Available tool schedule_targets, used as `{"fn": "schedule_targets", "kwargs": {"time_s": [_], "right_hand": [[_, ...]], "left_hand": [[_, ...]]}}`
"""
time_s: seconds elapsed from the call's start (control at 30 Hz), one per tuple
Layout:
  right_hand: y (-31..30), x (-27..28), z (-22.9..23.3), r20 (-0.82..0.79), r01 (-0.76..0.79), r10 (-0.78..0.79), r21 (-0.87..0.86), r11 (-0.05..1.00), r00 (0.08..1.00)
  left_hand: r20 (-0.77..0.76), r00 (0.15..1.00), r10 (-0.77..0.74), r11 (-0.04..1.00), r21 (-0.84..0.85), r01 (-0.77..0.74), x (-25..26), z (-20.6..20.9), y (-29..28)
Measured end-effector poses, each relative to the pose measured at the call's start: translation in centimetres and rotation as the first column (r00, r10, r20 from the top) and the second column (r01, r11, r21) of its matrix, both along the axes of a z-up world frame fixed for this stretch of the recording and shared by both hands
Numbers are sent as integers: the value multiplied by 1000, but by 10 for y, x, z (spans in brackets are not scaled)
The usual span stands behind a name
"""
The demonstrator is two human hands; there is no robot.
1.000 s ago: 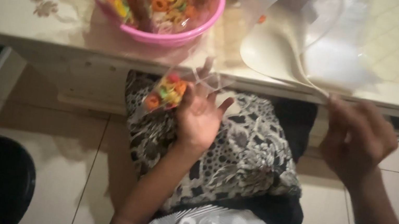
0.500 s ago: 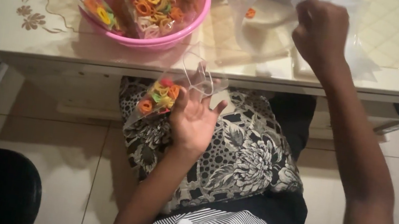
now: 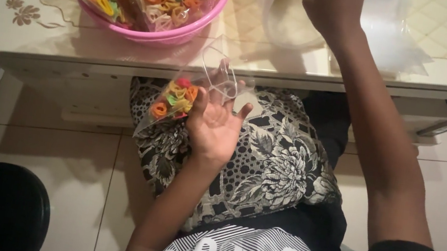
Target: Manually scooping various snacks from large bowls into small plastic bags for packaging.
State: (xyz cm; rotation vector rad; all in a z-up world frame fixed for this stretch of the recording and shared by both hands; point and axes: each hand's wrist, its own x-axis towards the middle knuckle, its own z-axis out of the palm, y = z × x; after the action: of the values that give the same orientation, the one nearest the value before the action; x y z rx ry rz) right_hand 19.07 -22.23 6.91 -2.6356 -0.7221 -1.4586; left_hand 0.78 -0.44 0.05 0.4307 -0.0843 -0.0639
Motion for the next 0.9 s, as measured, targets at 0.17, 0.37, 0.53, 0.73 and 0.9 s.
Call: {"fn": "schedule_targets", "kwargs": {"time_s": [0.17, 0.37, 0.53, 0.73, 0.9], "right_hand": [[-1, -12, -19, 28, 12, -12, 23, 1000, 1000], [-4, -31, -36, 81, 12, -18, 68, 998, 997], [-5, -37, -36, 58, 16, -23, 122, 992, 998], [-10, -63, -25, 58, -21, 13, 134, 991, 998], [-41, -98, -20, -34, -151, 158, 166, 975, 987]], "left_hand": [[52, 999, 10, 997, -77, -6, -2, -4, 5], [9, 1000, 20, 999, -39, -20, -1, -4, 4], [-4, 1000, 18, 998, -58, -18, -3, -3, 4], [35, 999, 27, 998, -56, -25, -3, -4, 4], [36, 999, 20, 999, -30, -19, -1, -5, 4]]}}
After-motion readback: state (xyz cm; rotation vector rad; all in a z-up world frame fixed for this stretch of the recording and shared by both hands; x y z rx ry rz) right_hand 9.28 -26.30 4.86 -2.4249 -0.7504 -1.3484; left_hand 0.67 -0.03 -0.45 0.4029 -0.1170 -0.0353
